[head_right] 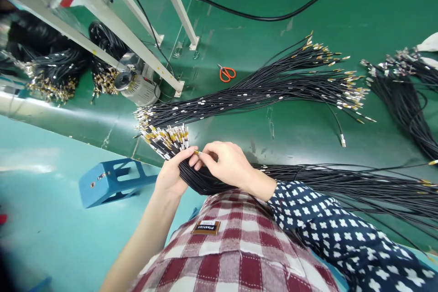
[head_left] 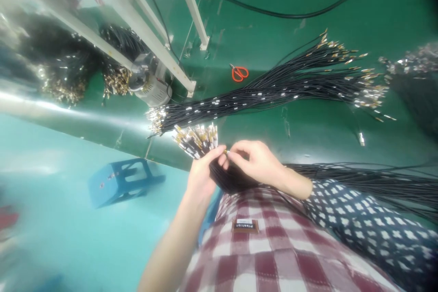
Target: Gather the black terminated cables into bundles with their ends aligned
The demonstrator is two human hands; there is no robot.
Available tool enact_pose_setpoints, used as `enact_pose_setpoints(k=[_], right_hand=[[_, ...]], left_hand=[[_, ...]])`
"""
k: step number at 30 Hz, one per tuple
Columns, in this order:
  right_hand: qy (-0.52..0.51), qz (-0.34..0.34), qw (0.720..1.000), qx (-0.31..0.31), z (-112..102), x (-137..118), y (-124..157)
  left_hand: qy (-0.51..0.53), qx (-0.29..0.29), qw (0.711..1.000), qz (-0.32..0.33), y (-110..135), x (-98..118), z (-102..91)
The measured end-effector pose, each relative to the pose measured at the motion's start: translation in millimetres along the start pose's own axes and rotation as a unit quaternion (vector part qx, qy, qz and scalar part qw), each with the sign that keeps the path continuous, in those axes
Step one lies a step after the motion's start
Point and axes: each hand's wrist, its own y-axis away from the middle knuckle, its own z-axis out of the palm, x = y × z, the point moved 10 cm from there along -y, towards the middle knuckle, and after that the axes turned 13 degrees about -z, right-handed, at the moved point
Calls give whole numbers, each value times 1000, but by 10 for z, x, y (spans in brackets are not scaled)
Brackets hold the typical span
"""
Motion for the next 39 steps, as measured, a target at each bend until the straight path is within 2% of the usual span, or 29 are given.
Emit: enact_pose_setpoints(k=[4, 7, 12, 16, 18, 20, 23, 25, 28, 31, 35, 39], right_hand=[[-83, 25, 996, -20, 101, 114, 15], [-144, 50, 988, -9, 155, 193, 11], [-284, 41, 958, -24, 263, 114, -66], [-304, 65, 947, -77, 260, 176, 199], [-288, 98, 947, -101, 253, 268, 420], [-267, 110, 954, -80, 200, 334, 548], [-214, 96, 972, 10, 94, 352, 500], [-155, 80, 984, 33, 113, 294, 379], [-30, 42, 999, -11, 226, 120, 208], [74, 20, 996, -48, 227, 1, 207], [178, -1, 982, -71, 136, 14, 479], [265, -2, 963, -46, 27, 286, 1022]], left_hand=[[-4, -10, 1000, -4, -6, -21, -1], [-21, -31, 999, 7, -3, -5, 49], [-48, -59, 997, 29, -9, 36, 129], [-3, -11, 1000, 26, -55, 40, 19], [17, 9, 1000, 15, -72, 24, -34], [26, 1, 1000, 6, -82, 12, -29], [25, -22, 999, 7, -78, 24, -9], [10, -39, 999, 7, -66, 30, 5], [-27, -62, 998, -11, -38, -7, 24], [-51, -53, 997, -30, -18, -29, -28], [-95, -38, 994, -41, -77, 52, -117], [-154, -24, 987, -41, -120, 141, -148]])
